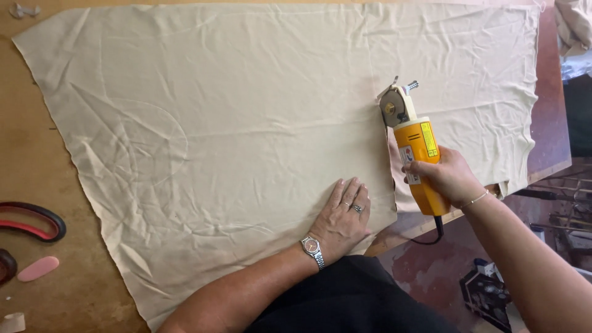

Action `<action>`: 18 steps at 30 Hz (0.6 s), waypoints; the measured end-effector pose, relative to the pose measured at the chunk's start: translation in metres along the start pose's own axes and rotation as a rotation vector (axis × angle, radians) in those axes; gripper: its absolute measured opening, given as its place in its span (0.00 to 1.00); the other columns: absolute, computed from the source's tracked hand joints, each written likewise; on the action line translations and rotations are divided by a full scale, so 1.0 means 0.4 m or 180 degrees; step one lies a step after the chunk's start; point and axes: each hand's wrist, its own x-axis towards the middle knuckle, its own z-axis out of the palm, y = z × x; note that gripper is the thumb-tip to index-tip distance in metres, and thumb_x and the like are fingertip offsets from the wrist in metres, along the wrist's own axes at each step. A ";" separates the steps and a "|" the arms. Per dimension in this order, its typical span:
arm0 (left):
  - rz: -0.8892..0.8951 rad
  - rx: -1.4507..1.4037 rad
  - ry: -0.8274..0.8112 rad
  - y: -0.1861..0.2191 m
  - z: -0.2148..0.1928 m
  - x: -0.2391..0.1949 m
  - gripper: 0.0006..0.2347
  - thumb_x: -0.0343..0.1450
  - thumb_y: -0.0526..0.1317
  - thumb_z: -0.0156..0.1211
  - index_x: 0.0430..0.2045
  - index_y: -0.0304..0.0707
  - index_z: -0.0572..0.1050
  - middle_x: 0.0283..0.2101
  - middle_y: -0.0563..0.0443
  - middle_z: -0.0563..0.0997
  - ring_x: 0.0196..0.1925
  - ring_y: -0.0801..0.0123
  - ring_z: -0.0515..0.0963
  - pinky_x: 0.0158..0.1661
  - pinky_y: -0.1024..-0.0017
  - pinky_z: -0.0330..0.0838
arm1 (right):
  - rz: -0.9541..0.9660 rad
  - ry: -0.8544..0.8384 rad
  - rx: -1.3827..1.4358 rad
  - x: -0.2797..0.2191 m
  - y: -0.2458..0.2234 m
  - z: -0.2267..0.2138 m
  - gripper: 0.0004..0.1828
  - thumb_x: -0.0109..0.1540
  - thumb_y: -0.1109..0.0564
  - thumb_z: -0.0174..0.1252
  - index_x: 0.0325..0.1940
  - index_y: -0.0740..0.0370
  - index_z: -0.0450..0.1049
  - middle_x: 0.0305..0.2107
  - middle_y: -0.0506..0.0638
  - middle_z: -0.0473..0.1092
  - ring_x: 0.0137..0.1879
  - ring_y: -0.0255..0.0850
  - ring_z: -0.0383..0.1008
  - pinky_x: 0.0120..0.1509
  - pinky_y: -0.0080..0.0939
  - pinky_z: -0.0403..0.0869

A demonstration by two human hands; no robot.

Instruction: Cutting fabric pieces for garments using an electric rotary cutter and scissors on a cutting table.

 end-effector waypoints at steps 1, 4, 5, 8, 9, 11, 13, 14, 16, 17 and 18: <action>0.0002 -0.0023 -0.0003 -0.001 0.003 0.000 0.29 0.67 0.51 0.65 0.54 0.22 0.71 0.62 0.25 0.70 0.73 0.34 0.62 0.74 0.38 0.43 | -0.0044 -0.0003 0.0010 0.011 -0.016 0.000 0.27 0.54 0.50 0.72 0.49 0.70 0.74 0.38 0.67 0.74 0.45 0.61 0.75 0.47 0.59 0.75; -0.0002 -0.0047 0.0031 -0.002 0.003 -0.001 0.29 0.65 0.49 0.66 0.54 0.20 0.70 0.62 0.24 0.71 0.73 0.33 0.62 0.73 0.38 0.44 | -0.0235 -0.0017 0.0122 0.045 -0.059 0.013 0.27 0.53 0.50 0.71 0.48 0.71 0.74 0.37 0.65 0.73 0.44 0.60 0.74 0.46 0.59 0.75; -0.0007 -0.0035 0.0048 -0.003 0.000 0.000 0.29 0.65 0.49 0.66 0.54 0.20 0.70 0.62 0.24 0.71 0.73 0.33 0.62 0.73 0.38 0.44 | -0.0255 -0.0015 0.0115 0.058 -0.074 0.013 0.27 0.53 0.50 0.71 0.48 0.71 0.74 0.37 0.65 0.73 0.44 0.60 0.74 0.46 0.59 0.75; -0.0024 -0.0013 0.0045 0.001 -0.007 -0.002 0.30 0.64 0.49 0.67 0.54 0.19 0.70 0.61 0.24 0.71 0.72 0.33 0.63 0.73 0.39 0.45 | -0.0348 0.0041 0.0171 0.093 -0.120 0.010 0.29 0.52 0.52 0.70 0.50 0.74 0.73 0.38 0.69 0.72 0.45 0.62 0.74 0.47 0.64 0.74; -0.0073 0.0075 0.0243 0.001 -0.010 -0.001 0.35 0.60 0.52 0.72 0.55 0.21 0.71 0.61 0.27 0.72 0.71 0.37 0.66 0.73 0.42 0.50 | -0.0229 -0.0035 0.0410 0.103 -0.142 0.004 0.25 0.53 0.56 0.64 0.50 0.73 0.72 0.38 0.66 0.74 0.41 0.57 0.77 0.44 0.57 0.76; -0.0130 0.0167 0.0451 0.002 -0.014 0.000 0.40 0.55 0.56 0.76 0.55 0.22 0.72 0.61 0.29 0.73 0.70 0.41 0.69 0.73 0.46 0.55 | -0.0120 -0.0114 0.0640 0.133 -0.172 -0.004 0.22 0.54 0.59 0.59 0.50 0.72 0.71 0.38 0.63 0.77 0.38 0.52 0.80 0.42 0.50 0.78; -0.0106 0.0239 0.0529 0.002 -0.016 -0.001 0.37 0.55 0.56 0.75 0.53 0.24 0.75 0.60 0.30 0.74 0.69 0.41 0.69 0.73 0.47 0.55 | -0.0207 -0.0144 0.0849 0.172 -0.191 -0.005 0.23 0.52 0.59 0.59 0.51 0.72 0.71 0.37 0.63 0.76 0.38 0.52 0.79 0.41 0.52 0.79; -0.0123 0.0241 0.0533 0.003 -0.011 -0.001 0.37 0.55 0.56 0.75 0.53 0.24 0.75 0.60 0.30 0.74 0.69 0.41 0.69 0.73 0.47 0.55 | -0.0212 -0.0155 0.0836 0.186 -0.209 -0.007 0.23 0.52 0.59 0.59 0.51 0.72 0.71 0.37 0.63 0.76 0.38 0.52 0.79 0.41 0.52 0.79; -0.0101 0.0317 0.0606 0.001 -0.001 -0.001 0.39 0.54 0.57 0.77 0.53 0.22 0.75 0.57 0.31 0.76 0.68 0.43 0.72 0.73 0.47 0.57 | -0.0281 -0.0140 0.0772 0.215 -0.246 -0.010 0.25 0.54 0.57 0.59 0.52 0.72 0.70 0.37 0.62 0.75 0.39 0.52 0.80 0.42 0.52 0.79; -0.0116 0.0327 0.0610 0.003 0.003 -0.004 0.39 0.54 0.57 0.77 0.53 0.22 0.75 0.57 0.31 0.76 0.68 0.43 0.72 0.73 0.47 0.57 | -0.0292 -0.0153 0.0765 0.222 -0.271 -0.013 0.25 0.54 0.57 0.59 0.52 0.72 0.70 0.37 0.62 0.75 0.39 0.52 0.80 0.42 0.52 0.79; -0.0085 0.0387 0.0566 0.002 0.007 -0.005 0.39 0.54 0.57 0.76 0.53 0.23 0.75 0.58 0.31 0.76 0.69 0.42 0.71 0.73 0.46 0.57 | -0.0307 -0.0145 0.0705 0.231 -0.298 -0.015 0.25 0.55 0.55 0.59 0.53 0.70 0.69 0.38 0.61 0.75 0.40 0.50 0.80 0.43 0.53 0.80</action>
